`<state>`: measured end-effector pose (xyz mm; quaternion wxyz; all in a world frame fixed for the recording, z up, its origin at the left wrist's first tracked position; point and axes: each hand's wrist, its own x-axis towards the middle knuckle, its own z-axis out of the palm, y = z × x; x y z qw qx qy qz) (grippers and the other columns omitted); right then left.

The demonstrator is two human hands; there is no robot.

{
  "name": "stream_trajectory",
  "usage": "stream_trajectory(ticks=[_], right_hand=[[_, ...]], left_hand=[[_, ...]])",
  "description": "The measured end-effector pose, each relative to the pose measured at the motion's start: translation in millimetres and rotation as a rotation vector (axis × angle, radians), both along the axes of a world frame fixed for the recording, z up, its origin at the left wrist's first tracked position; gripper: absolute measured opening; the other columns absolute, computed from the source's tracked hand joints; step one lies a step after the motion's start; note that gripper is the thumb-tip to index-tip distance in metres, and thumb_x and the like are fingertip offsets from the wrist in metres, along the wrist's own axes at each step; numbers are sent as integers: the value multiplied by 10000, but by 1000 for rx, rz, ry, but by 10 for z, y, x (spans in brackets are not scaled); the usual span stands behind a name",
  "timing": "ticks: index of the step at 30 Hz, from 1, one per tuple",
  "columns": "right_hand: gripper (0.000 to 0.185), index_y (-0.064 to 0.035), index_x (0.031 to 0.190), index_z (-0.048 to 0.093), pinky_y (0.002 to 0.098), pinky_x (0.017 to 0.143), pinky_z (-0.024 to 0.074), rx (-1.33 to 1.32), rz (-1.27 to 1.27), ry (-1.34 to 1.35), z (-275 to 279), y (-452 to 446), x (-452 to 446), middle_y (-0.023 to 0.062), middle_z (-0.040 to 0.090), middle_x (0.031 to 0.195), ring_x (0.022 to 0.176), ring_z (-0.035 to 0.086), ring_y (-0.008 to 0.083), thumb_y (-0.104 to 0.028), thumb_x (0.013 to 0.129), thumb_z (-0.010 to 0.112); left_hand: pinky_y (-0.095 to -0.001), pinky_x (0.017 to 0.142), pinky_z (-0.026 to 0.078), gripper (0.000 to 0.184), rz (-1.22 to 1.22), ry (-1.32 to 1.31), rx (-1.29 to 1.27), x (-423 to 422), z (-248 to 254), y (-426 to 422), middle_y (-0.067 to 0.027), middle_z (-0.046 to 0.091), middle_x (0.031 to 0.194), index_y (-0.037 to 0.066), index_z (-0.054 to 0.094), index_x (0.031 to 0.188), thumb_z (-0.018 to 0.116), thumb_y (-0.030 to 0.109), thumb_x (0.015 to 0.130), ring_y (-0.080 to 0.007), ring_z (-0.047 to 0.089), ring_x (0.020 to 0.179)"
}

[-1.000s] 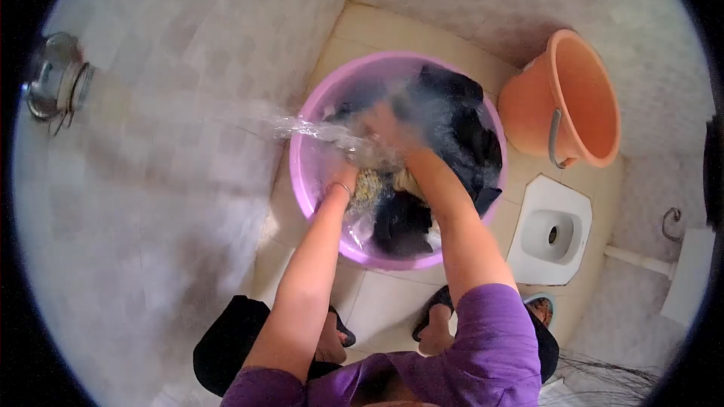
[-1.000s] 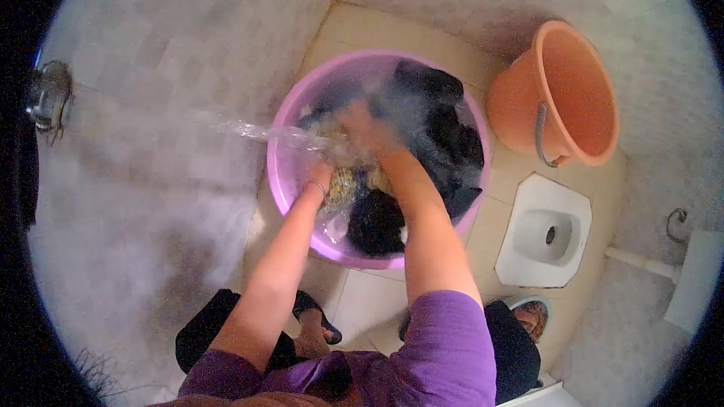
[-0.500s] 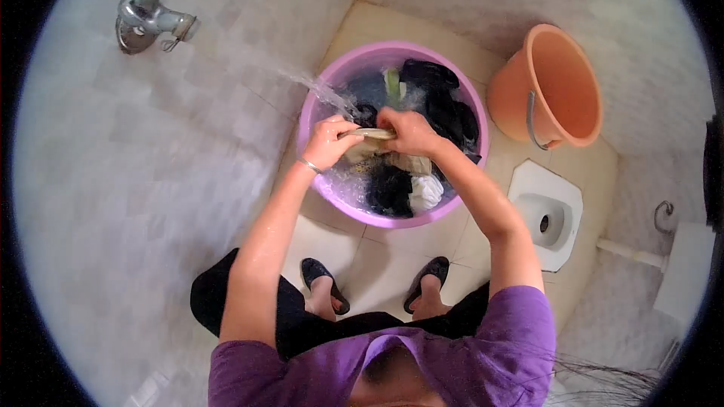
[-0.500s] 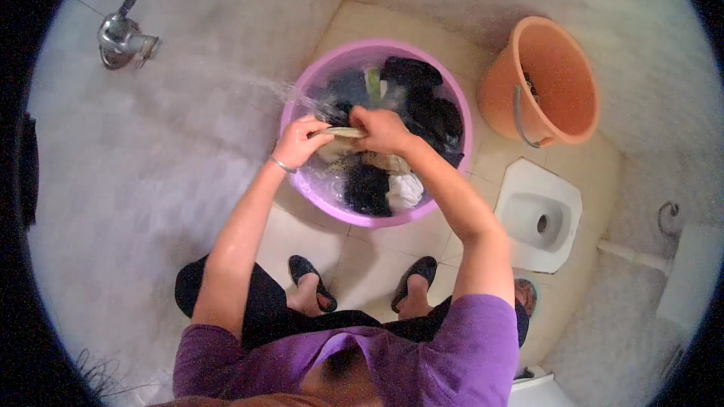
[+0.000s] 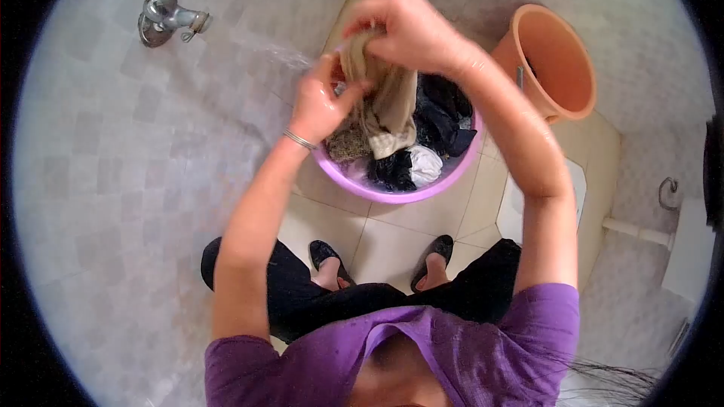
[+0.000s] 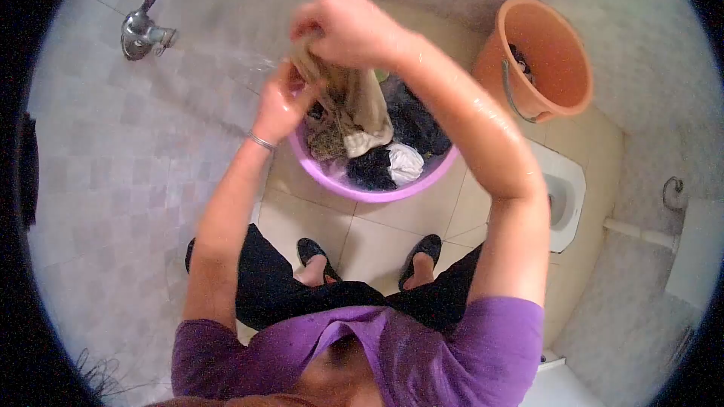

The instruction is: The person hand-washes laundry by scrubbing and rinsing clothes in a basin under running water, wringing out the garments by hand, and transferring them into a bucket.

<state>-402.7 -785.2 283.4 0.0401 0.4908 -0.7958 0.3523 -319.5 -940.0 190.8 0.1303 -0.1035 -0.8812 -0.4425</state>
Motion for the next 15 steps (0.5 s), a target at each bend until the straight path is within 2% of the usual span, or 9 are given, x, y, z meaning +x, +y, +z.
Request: stream_trajectory(ticks=[1, 3, 4, 5, 7, 8, 10, 13, 15], right_hand=[[268, -53, 835, 598, 335, 616, 465, 9, -23, 66, 221, -6, -33, 155, 584, 716, 664, 571, 308, -43, 576, 530], [249, -34, 821, 572, 291, 590, 433, -105, -143, -107, 553, 7, 4, 96, 557, 686, 625, 537, 201, 2, 578, 529], [70, -47, 759, 542, 290, 547, 443, -214, -11, 322, 797, 107, 64, 79, 553, 700, 626, 551, 189, -19, 696, 534], [70, -47, 759, 542, 290, 547, 443, -212, -11, 320, 727, 157, -6, 79, 553, 700, 626, 551, 189, -19, 696, 534], [126, -45, 743, 583, 301, 559, 440, 71, -71, 136, 429, 186, -202, 107, 569, 692, 641, 564, 218, -34, 621, 552], [267, -53, 833, 575, 280, 582, 417, 94, -130, 3, 309, 185, -210, 81, 540, 700, 629, 510, 201, 5, 575, 536], [246, -82, 825, 586, 313, 605, 440, 57, -111, -46, -42, 181, -203, 96, 564, 733, 670, 537, 246, -32, 587, 550], [184, -128, 803, 590, 381, 662, 457, -6, -100, 9, -1009, 289, -318, 107, 579, 835, 752, 558, 299, -72, 634, 541], [188, -150, 825, 590, 408, 675, 451, 245, -292, -67, -1639, 312, -195, 109, 564, 878, 774, 559, 311, -80, 672, 506]], left_hand=[[-309, 621, 438, 318, 97, -48, 68, -39, 129, 4, -95, 563, 754, 15, 556, 909, 643, 245, 707, -249, 541, 661], [-306, 641, 437, 216, 196, -102, 133, -62, 381, -9, -110, 570, 774, -10, 561, 872, 602, 162, 748, -259, 547, 681], [-304, 638, 435, 151, 197, 169, 113, -59, 510, -32, -112, 568, 771, -13, 571, 870, 557, 89, 759, -260, 548, 679], [-302, 635, 433, 123, 194, 445, 95, -62, 568, -58, -115, 567, 768, -15, 581, 868, 513, 15, 770, -261, 549, 677], [-301, 613, 434, 207, 218, 476, 23, -46, 575, -180, -112, 565, 757, 17, 583, 946, 503, -14, 758, -256, 543, 654], [-305, 613, 439, 229, 234, 414, -63, 2, 578, -146, -111, 570, 765, 35, 581, 971, 510, -7, 758, -258, 546, 655], [-329, 630, 451, 251, 284, 300, -259, 54, 403, -124, -120, 587, 812, 75, 580, 1007, 526, 41, 764, -267, 559, 690], [-364, 628, 454, 212, 288, 156, -340, 14, -279, -41, -131, 589, 806, 93, 596, 968, 526, 116, 770, -292, 558, 710], [-401, 630, 446, 125, 269, 22, -310, -69, -949, 55, -139, 576, 761, 66, 594, 789, 489, 131, 765, -310, 547, 708]])
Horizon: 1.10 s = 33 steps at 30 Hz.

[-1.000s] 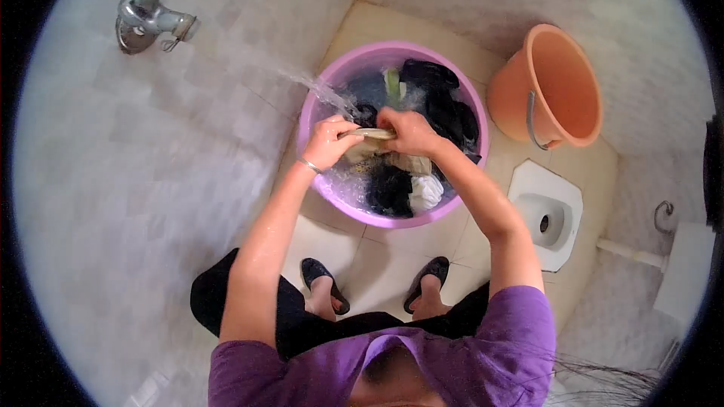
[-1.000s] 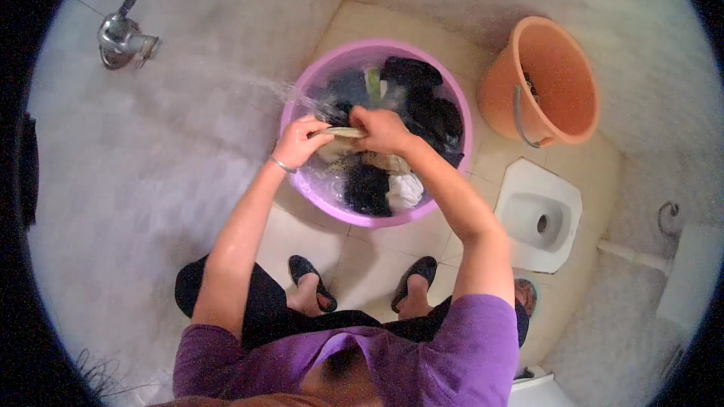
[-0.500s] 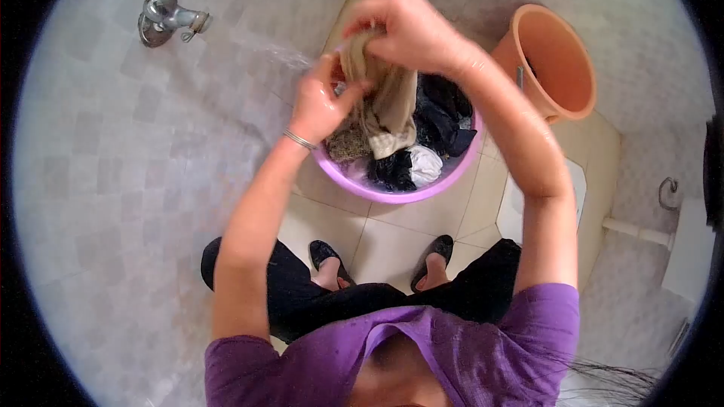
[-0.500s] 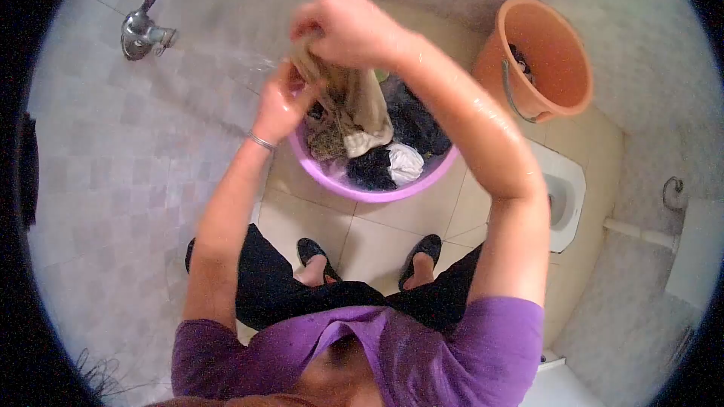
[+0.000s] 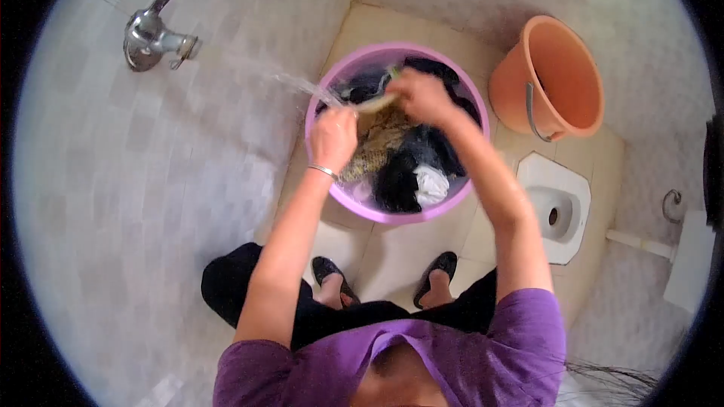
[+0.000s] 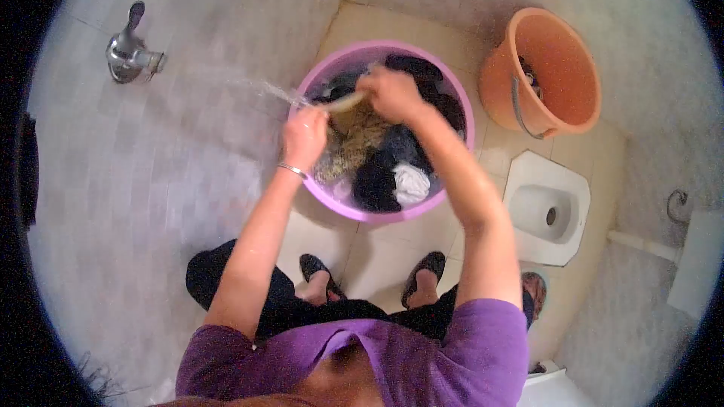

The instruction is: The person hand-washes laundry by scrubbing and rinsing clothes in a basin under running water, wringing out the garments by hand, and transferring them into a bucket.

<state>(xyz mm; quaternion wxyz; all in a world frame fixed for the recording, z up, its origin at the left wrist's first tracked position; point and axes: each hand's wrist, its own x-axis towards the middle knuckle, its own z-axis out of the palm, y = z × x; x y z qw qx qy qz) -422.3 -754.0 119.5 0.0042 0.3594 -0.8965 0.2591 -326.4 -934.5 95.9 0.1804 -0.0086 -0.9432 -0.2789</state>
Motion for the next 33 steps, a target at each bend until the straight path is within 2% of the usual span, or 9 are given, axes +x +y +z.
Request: stream_trajectory(ticks=[6, 10, 12, 16, 19, 22, 26, 28, 33], right_hand=[[282, -97, 922, 539, 429, 693, 449, 254, -189, -250, -1182, -344, 478, 182, 553, 913, 832, 561, 327, -195, 658, 558], [302, -123, 946, 558, 426, 674, 447, 197, -125, -334, -1749, -341, 392, 164, 562, 880, 794, 564, 329, -234, 665, 562], [363, -125, 989, 567, 412, 686, 451, 287, 110, -298, -1890, -347, 247, 164, 575, 874, 798, 570, 321, -306, 675, 567], [392, -125, 975, 587, 399, 720, 446, 343, -158, -264, -1826, -363, 329, 156, 583, 852, 835, 566, 317, -371, 670, 568], [375, -133, 933, 602, 407, 711, 432, 541, -26, -516, -1006, -354, 271, 124, 576, 881, 889, 545, 294, -371, 643, 587], [313, -140, 899, 605, 392, 641, 405, 571, -67, 81, -986, -404, 621, 95, 568, 903, 820, 546, 241, -295, 628, 579], [251, -68, 803, 636, 408, 705, 430, 321, -147, -289, -1260, -379, 480, 139, 603, 848, 790, 573, 278, -250, 652, 550], [276, -65, 800, 641, 389, 694, 451, 169, -302, -581, -924, -292, 296, 173, 612, 809, 764, 586, 326, -293, 685, 536], [126, -12, 679, 565, 243, 487, 401, -590, -97, -871, 491, -393, 185, 29, 551, 602, 530, 496, 103, -132, 688, 529]], left_hand=[[-403, 828, 387, 283, -31, -301, -228, 67, -1033, 196, -130, 537, 964, 71, 560, 929, 559, 145, 657, -335, 474, 959], [-402, 793, 420, 283, -2, -272, -210, -58, -1442, 151, -136, 571, 918, 67, 569, 946, 537, 149, 678, -327, 523, 914], [-409, 702, 458, 242, -11, -742, -184, -231, -1531, 148, -143, 601, 860, 58, 586, 918, 488, 146, 714, -320, 578, 806], [-406, 632, 473, 221, -96, -718, -349, -162, -1208, 55, -151, 611, 825, 69, 605, 878, 453, 145, 735, -322, 594, 719], [-373, 691, 463, 212, 56, -243, 51, 33, -869, -49, -150, 594, 857, 67, 595, 880, 500, 75, 691, -303, 577, 791], [-351, 691, 462, 215, 96, -121, 272, 109, -727, 126, -133, 593, 845, 51, 592, 868, 498, 29, 675, -301, 573, 778], [-332, 792, 418, 341, 30, -310, 395, 112, -594, 82, -115, 557, 1012, 56, 527, 1021, 572, 102, 685, -263, 534, 925], [-332, 848, 382, 540, 229, -405, 809, 24, -712, -88, -158, 468, 1174, 53, 461, 1144, 646, 264, 683, -262, 464, 1053], [-642, 833, 289, 663, 168, -1018, 1560, -195, 79, -116, -108, 285, 1331, 123, 263, 1298, 419, 524, 793, -350, 330, 1171]])
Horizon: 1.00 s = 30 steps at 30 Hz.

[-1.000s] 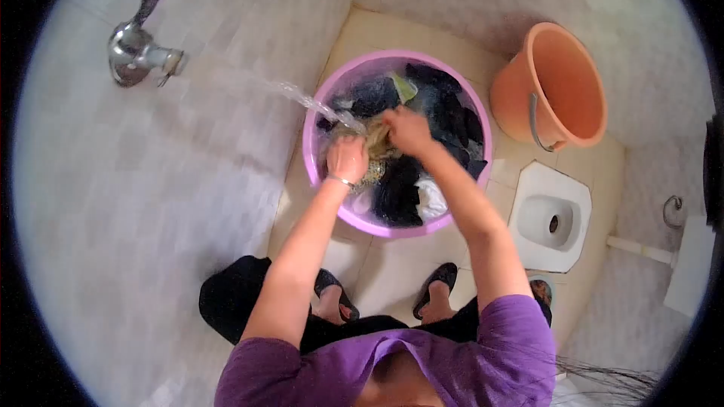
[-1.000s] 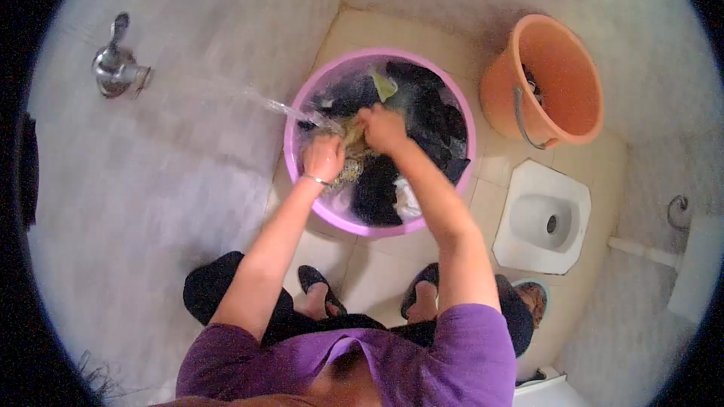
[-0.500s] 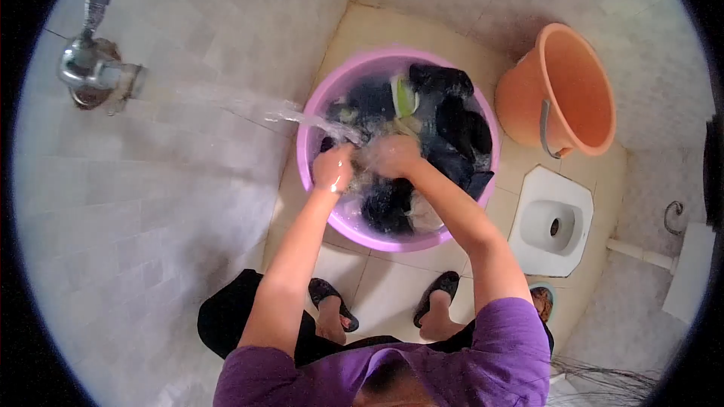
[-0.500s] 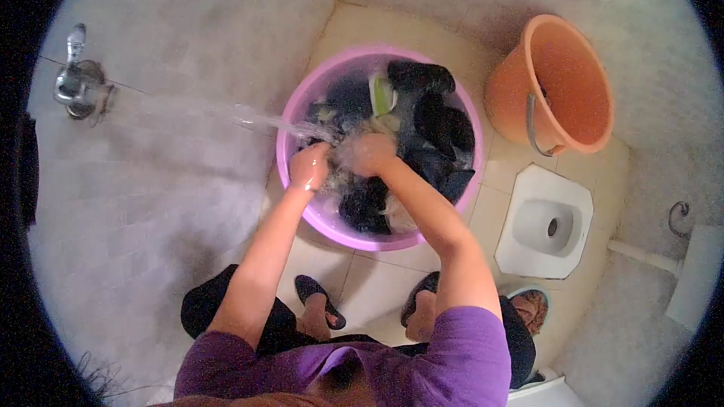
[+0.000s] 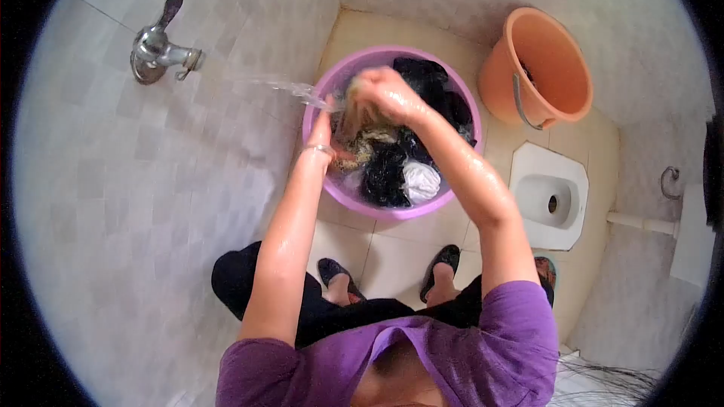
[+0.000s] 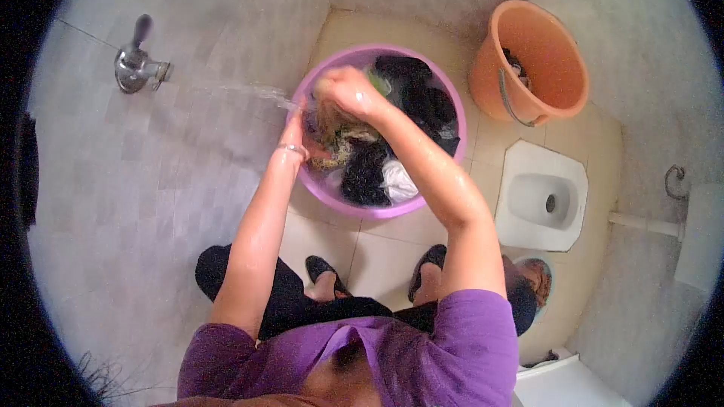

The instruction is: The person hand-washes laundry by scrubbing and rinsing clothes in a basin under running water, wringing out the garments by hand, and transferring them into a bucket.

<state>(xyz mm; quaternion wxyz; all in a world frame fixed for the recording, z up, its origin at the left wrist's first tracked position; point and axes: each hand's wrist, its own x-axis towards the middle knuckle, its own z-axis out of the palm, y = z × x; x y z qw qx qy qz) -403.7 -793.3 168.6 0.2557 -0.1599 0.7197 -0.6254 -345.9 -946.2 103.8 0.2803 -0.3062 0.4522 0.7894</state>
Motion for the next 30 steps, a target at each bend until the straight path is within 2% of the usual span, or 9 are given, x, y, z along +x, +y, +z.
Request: stream_trajectory(ticks=[3, 4, 11, 13, 18, 23, 26, 29, 30], right_hand=[[68, -28, 624, 499, 213, 484, 355, -322, 108, -1, 823, -145, 202, -23, 465, 596, 557, 423, 50, -67, 666, 534], [64, -28, 623, 493, 210, 485, 349, -439, 155, -48, 1013, -213, 319, -27, 460, 595, 557, 419, 47, -53, 658, 540], [94, -62, 581, 521, 236, 460, 344, -698, 71, 31, 1448, -359, 545, -32, 458, 555, 522, 408, 60, -116, 636, 574], [107, -39, 694, 569, 306, 560, 416, -880, -169, -9, 1425, -70, 93, 41, 533, 674, 588, 507, 150, -134, 655, 597], [136, -10, 676, 555, 336, 570, 411, -440, -782, -225, 116, 481, -700, 80, 539, 695, 623, 517, 202, -144, 676, 575], [399, -36, 1039, 525, 371, 835, 414, -920, -571, -146, -1083, -57, 35, 108, 554, 1037, 941, 531, 207, -289, 733, 562], [694, -126, 1186, 433, 416, 912, 361, -1396, -450, -479, -573, -239, 390, 112, 461, 1185, 1098, 427, 245, -585, 679, 553], [819, -128, 1221, 396, 436, 914, 353, -1620, -432, -327, -427, -280, 416, 127, 425, 1222, 1126, 396, 269, -670, 622, 527], [683, -126, 1151, 443, 408, 885, 384, -1533, -467, -265, -418, -272, 372, 118, 478, 1145, 1062, 445, 268, -564, 654, 607]], left_hand=[[-631, 824, 302, 831, 3, 398, 52, 46, 156, 114, -69, 269, 1331, 140, 254, 1296, 589, 562, 663, -319, 234, 1234], [-507, 874, 366, 771, 46, 353, 73, 271, 843, 306, -82, 236, 1338, 142, 249, 1296, 621, 434, 687, -297, 263, 1222], [-475, 736, 484, 548, 27, 1136, -815, 26, -328, 185, -93, 384, 1229, 131, 297, 1258, 442, 430, 822, -282, 440, 1081], [-397, 729, 495, 391, 12, 513, 914, 193, 163, 205, -109, 560, 1015, 90, 491, 1104, 428, 363, 831, -259, 570, 896], [-411, 765, 482, 354, 372, 281, 562, 421, 1088, 295, -131, 568, 1015, 8, 512, 1059, 364, 224, 821, -268, 571, 910], [-446, 787, 461, 392, 380, 426, 664, 309, 1065, 312, -125, 544, 1066, 29, 503, 1083, 365, 276, 810, -274, 546, 959], [-458, 803, 442, 427, 535, 494, 791, 307, 758, 338, -105, 533, 1094, 69, 506, 1092, 371, 341, 793, -274, 520, 1001], [-459, 828, 422, 454, 595, 404, 704, 354, 546, 259, -87, 525, 1111, 99, 512, 1094, 376, 390, 775, -268, 495, 1037], [-460, 854, 404, 490, 599, 322, 600, 366, 524, 231, -99, 511, 1128, 95, 495, 1117, 384, 437, 784, -270, 490, 1040]])
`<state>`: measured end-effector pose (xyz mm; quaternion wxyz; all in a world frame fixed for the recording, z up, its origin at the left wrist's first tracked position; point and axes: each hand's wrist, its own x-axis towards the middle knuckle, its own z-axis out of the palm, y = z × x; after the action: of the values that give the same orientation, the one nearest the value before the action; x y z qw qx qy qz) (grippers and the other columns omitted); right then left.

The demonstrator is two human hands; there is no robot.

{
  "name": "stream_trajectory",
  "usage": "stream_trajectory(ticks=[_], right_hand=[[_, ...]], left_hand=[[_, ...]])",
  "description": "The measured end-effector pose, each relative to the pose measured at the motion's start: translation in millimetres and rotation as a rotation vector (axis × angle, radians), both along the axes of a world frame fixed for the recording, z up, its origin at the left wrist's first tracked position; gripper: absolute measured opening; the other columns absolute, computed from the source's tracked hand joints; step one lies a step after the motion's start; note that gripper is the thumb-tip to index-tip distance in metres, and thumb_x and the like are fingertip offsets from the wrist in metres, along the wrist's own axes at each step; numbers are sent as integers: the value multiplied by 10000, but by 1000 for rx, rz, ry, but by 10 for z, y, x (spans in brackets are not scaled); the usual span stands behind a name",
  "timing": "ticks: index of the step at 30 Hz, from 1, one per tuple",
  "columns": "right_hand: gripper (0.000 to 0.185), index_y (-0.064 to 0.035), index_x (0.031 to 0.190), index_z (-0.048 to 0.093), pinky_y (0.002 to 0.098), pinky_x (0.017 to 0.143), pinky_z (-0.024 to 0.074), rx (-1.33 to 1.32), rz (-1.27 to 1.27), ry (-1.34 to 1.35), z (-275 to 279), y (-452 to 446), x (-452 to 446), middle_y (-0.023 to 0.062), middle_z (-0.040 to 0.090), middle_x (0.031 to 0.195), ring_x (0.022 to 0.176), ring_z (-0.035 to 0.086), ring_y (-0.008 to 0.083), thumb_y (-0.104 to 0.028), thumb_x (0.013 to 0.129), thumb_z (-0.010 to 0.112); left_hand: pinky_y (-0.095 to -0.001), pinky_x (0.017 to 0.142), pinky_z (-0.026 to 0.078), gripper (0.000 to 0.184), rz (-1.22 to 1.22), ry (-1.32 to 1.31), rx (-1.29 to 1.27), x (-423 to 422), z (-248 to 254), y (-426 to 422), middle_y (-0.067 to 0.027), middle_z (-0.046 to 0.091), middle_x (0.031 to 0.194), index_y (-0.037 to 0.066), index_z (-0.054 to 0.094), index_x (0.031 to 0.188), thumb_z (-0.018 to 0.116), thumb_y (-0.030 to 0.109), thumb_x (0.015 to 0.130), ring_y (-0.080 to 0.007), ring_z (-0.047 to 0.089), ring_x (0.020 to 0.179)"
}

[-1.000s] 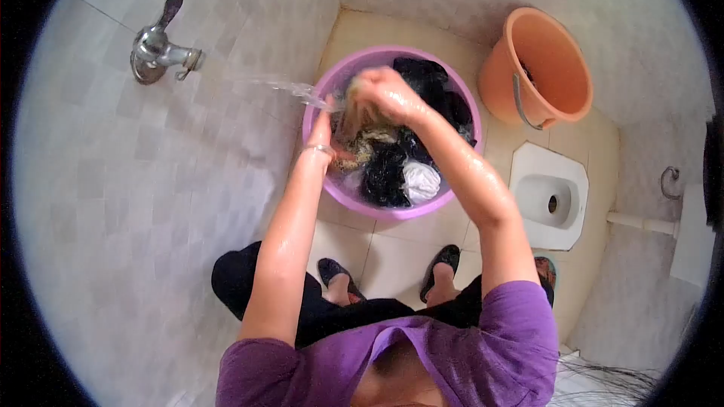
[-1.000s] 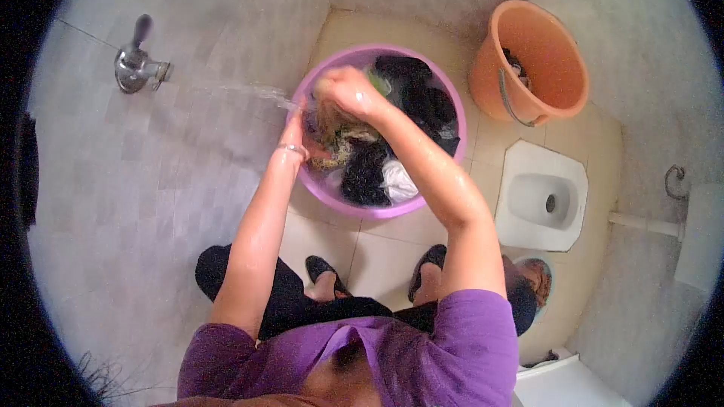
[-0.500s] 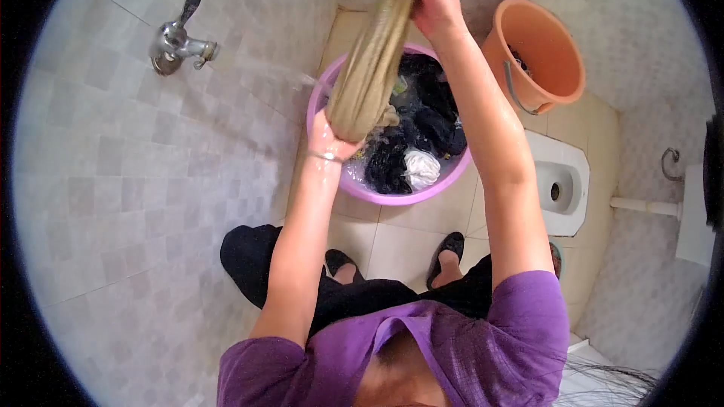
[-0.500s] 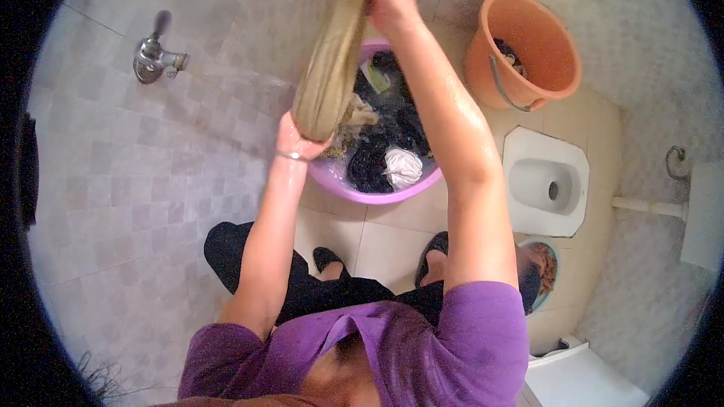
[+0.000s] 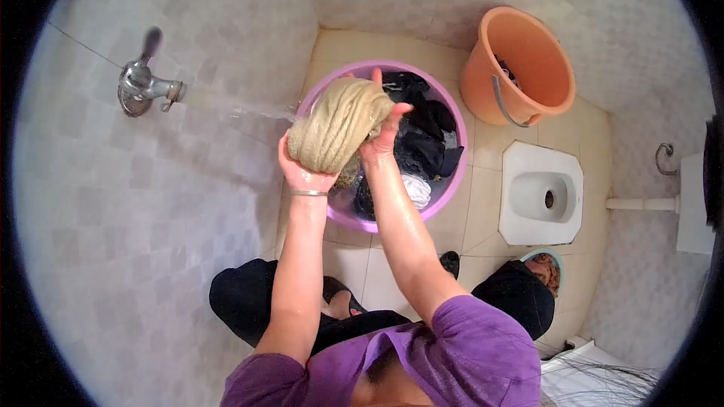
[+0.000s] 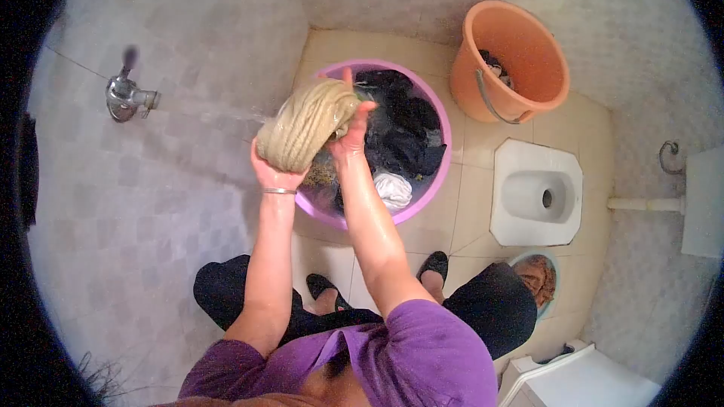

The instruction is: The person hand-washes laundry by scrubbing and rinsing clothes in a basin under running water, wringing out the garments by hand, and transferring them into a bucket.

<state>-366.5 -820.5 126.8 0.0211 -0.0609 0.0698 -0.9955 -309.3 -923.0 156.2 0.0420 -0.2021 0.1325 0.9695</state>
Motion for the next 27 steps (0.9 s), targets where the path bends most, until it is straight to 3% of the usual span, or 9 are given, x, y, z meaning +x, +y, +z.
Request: stream_trajectory(ticks=[5, 7, 8, 12, 15, 17, 19, 20, 27], right_hand=[[401, -120, 944, 482, 365, 830, 411, 329, 88, -108, -8, 103, -47, 76, 509, 976, 916, 501, 241, -309, 659, 691], [296, -111, 839, 464, 374, 795, 424, 518, 162, 97, 148, 208, -61, 79, 505, 931, 887, 507, 253, -159, 625, 662], [272, -99, 768, 439, 391, 766, 427, 555, 202, 246, 161, 213, -96, 81, 489, 886, 887, 503, 263, -110, 590, 645], [287, -79, 671, 433, 355, 727, 402, 637, 396, 564, 103, 318, 20, 97, 486, 838, 823, 495, 232, -85, 555, 695], [285, -79, 648, 432, 338, 734, 381, 629, 460, 574, -6, 338, 174, 85, 485, 793, 777, 477, 206, -82, 545, 698], [277, -86, 636, 411, 384, 745, 374, 275, 387, 391, -123, 342, 250, 77, 458, 748, 757, 468, 237, -52, 542, 669], [202, -110, 707, 423, 432, 770, 382, 287, 158, 220, -176, 349, 334, 51, 421, 735, 797, 464, 261, -90, 608, 598], [200, -111, 731, 424, 442, 789, 384, 305, 56, 81, -206, 360, 346, 48, 437, 756, 818, 469, 251, -111, 630, 597], [104, -60, 789, 541, 337, 691, 466, 363, -120, -453, -704, 608, 355, 109, 593, 817, 742, 567, 217, -160, 763, 531]], left_hand=[[-477, 876, 384, 623, -187, -64, -257, 14, -439, -60, -120, 475, 1166, 129, 410, 1213, 358, 581, 788, -295, 478, 1048], [-495, 879, 376, 644, -861, -307, -606, 72, -485, -133, -120, 465, 1177, 158, 367, 1249, 315, 607, 791, -318, 458, 1067], [-508, 871, 378, 685, -1019, -164, -413, 81, -429, -203, -135, 443, 1195, 175, 333, 1270, 279, 649, 777, -334, 440, 1085], [-426, 883, 386, 646, -430, 182, 122, 1, -512, 53, -100, 480, 1107, 114, 503, 1056, 280, 653, 777, -266, 472, 1038], [-358, 927, 348, 623, -417, 568, 296, -108, -1009, 191, -110, 454, 1143, 74, 363, 1219, 294, 561, 837, -224, 459, 1035], [-337, 910, 358, 525, -426, 310, 313, -102, -1170, 253, -88, 472, 1100, 59, 372, 1194, 352, 467, 864, -205, 469, 997], [-341, 918, 351, 463, -194, 510, -586, -96, -1427, 382, -88, 487, 1084, 43, 387, 1174, 406, 386, 863, -207, 464, 1012], [-361, 908, 366, 415, -195, 415, 384, -75, -1096, 420, -79, 506, 1063, 52, 389, 1176, 466, 286, 842, -210, 481, 992], [-335, 720, 430, 122, 248, 41, -677, -96, -488, 644, -61, 555, 815, 57, 539, 799, 592, 58, 689, -212, 529, 805]])
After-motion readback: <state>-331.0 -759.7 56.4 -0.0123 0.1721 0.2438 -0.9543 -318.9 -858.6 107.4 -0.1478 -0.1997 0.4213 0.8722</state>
